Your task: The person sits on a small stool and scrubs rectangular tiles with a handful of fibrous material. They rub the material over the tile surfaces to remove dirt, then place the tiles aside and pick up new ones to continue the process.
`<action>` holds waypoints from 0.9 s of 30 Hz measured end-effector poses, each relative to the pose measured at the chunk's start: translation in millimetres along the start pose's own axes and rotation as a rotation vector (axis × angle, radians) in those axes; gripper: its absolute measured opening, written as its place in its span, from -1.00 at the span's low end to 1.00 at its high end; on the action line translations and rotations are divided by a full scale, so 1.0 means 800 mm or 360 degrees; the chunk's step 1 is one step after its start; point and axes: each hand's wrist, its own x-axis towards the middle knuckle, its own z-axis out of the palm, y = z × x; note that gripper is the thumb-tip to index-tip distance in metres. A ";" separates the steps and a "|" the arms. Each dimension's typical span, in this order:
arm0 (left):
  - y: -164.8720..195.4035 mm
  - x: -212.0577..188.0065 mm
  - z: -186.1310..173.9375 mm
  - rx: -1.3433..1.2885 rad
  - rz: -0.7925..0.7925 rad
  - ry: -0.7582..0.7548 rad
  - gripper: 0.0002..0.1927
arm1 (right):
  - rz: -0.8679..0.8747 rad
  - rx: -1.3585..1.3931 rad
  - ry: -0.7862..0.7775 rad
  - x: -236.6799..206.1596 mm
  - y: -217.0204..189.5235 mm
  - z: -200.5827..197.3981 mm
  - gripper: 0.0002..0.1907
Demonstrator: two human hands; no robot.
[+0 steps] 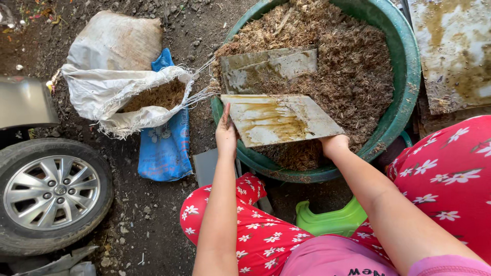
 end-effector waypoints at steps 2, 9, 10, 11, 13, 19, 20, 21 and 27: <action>-0.027 -0.003 -0.004 -0.0498 0.0325 -0.0023 -0.45 | -0.0004 0.0077 0.0062 0.004 0.005 0.006 -0.22; -0.108 -0.028 0.012 -0.0564 -0.0418 0.0182 -0.45 | -0.0232 -0.0127 0.0291 0.007 0.026 -0.005 -0.04; -0.108 -0.029 0.016 -0.0641 -0.0370 0.0179 -0.47 | -0.0218 -0.0132 0.0250 0.008 0.030 -0.011 0.02; -0.104 -0.028 0.018 -0.0717 -0.0319 0.0172 -0.49 | -0.0183 0.0053 0.0224 0.010 0.036 -0.019 -0.04; -0.085 -0.029 0.012 -0.0666 -0.0255 0.0133 -0.52 | -0.0115 0.0427 0.0143 0.012 0.053 -0.036 -0.14; -0.011 -0.045 -0.018 -0.0627 0.0213 0.0067 -0.62 | 0.0508 0.1148 0.0237 0.005 0.110 -0.093 -0.18; -0.007 -0.048 -0.019 -0.0577 0.0348 0.0049 -0.62 | 0.0541 0.1315 0.0274 0.004 0.111 -0.105 -0.20; -0.008 -0.052 -0.015 -0.0548 0.0285 0.0078 -0.61 | 0.0574 0.1483 0.0307 0.001 0.114 -0.119 -0.22; -0.101 -0.078 0.057 -0.0797 -0.0062 0.0208 -0.58 | 0.0193 0.1614 0.0369 -0.025 0.061 -0.208 -0.14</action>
